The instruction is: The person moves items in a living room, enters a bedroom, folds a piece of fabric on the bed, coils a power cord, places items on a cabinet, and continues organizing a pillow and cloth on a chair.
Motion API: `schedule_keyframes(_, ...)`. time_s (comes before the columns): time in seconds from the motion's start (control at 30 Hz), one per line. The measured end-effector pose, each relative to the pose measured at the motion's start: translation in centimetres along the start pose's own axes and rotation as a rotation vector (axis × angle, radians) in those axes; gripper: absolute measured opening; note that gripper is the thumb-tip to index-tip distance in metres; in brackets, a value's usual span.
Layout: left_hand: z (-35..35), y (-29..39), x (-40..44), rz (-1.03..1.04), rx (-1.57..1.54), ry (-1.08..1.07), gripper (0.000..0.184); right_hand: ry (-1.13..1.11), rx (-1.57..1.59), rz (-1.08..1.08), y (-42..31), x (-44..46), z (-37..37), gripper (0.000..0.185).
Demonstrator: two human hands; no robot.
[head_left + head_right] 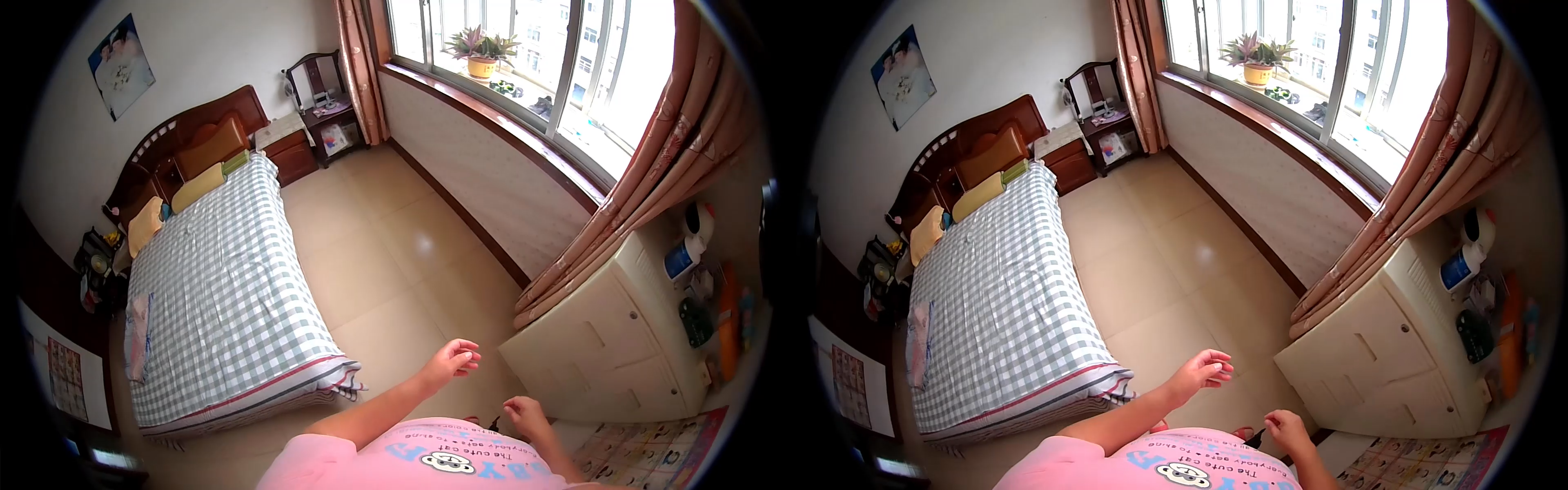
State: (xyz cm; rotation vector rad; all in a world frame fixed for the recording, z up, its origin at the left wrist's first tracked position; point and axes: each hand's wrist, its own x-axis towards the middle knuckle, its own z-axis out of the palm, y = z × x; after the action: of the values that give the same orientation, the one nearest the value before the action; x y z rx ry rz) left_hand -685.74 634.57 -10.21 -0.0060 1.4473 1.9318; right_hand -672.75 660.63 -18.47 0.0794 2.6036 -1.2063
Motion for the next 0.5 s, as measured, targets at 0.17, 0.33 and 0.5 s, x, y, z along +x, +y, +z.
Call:
schedule_keyframes(0.17, -12.2, -0.1, -8.8, 0.072, -0.053, 0.149, 0.027, -0.079, -0.071, -0.158, -9.7, 2.7, 8.9, 0.015)
schedule_keyframes(0.33, -20.3, 0.4, -16.2, 0.137, -0.152, 0.336, 0.025, -0.261, -0.076, -0.322, -16.4, 5.1, 16.0, 0.016)
schedule_keyframes(0.5, -23.8, 0.8, -20.3, 0.202, -0.236, 0.423, 0.025, -0.322, -0.115, -0.413, -19.8, 7.5, 18.8, 0.015)
